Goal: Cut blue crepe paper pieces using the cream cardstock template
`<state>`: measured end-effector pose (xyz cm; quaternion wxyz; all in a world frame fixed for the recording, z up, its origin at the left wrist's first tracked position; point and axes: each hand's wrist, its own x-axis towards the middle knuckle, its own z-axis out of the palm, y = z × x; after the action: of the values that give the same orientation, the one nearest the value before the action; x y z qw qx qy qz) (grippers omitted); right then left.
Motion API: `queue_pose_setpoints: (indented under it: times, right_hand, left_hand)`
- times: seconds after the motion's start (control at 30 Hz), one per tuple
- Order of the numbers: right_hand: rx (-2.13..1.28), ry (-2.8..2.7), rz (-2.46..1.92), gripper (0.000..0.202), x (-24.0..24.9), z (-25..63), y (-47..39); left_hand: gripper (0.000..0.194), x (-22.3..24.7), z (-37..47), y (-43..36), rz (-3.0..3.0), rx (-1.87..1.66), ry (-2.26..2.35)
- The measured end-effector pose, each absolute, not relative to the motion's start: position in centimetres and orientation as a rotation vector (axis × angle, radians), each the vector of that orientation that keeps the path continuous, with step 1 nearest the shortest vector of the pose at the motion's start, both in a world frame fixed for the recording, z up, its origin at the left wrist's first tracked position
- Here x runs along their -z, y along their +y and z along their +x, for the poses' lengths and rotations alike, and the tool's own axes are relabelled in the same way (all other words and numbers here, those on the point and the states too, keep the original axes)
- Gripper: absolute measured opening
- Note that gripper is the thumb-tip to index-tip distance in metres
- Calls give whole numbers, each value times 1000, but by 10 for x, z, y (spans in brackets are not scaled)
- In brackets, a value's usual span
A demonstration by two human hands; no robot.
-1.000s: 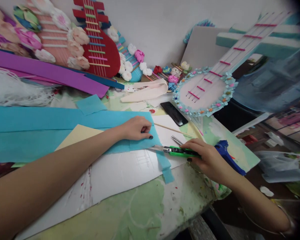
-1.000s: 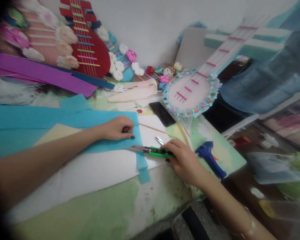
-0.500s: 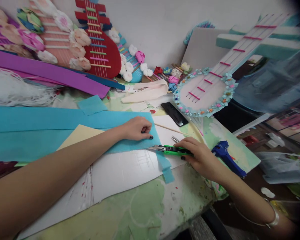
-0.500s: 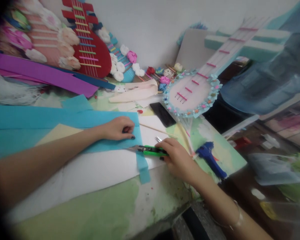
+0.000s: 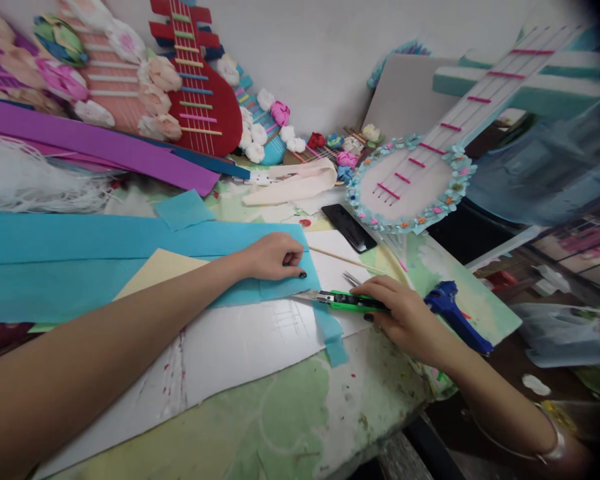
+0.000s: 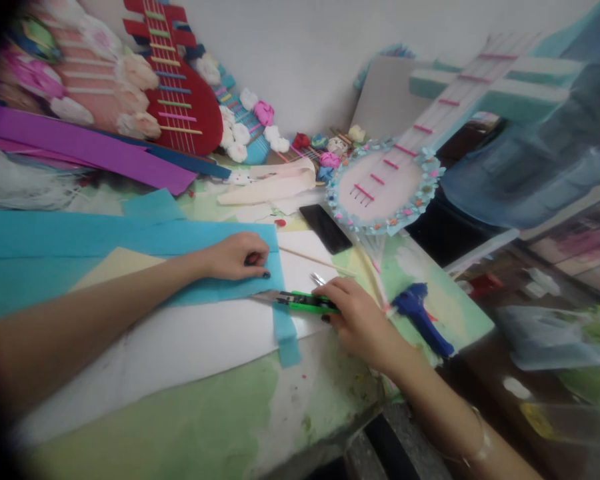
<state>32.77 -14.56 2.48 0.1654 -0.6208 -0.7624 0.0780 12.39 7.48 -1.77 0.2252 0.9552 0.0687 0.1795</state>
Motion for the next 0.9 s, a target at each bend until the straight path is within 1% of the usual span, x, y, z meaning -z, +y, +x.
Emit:
queue_pose_setpoints:
  times: [0.2,0.63,0.9]
  right_hand:
    - [-235,-2202,-1776,48,-25,319,-138]
    - [-287,-2200,-1796,42,-30,321,-146]
    - [-236,-2197,-1800,46,-26,311,-141]
  left_hand:
    - [28,18,124,75,2634,-493,203]
    - [28,17,123,74,2633,-478,210]
    - [28,19,123,75,2640,-482,206]
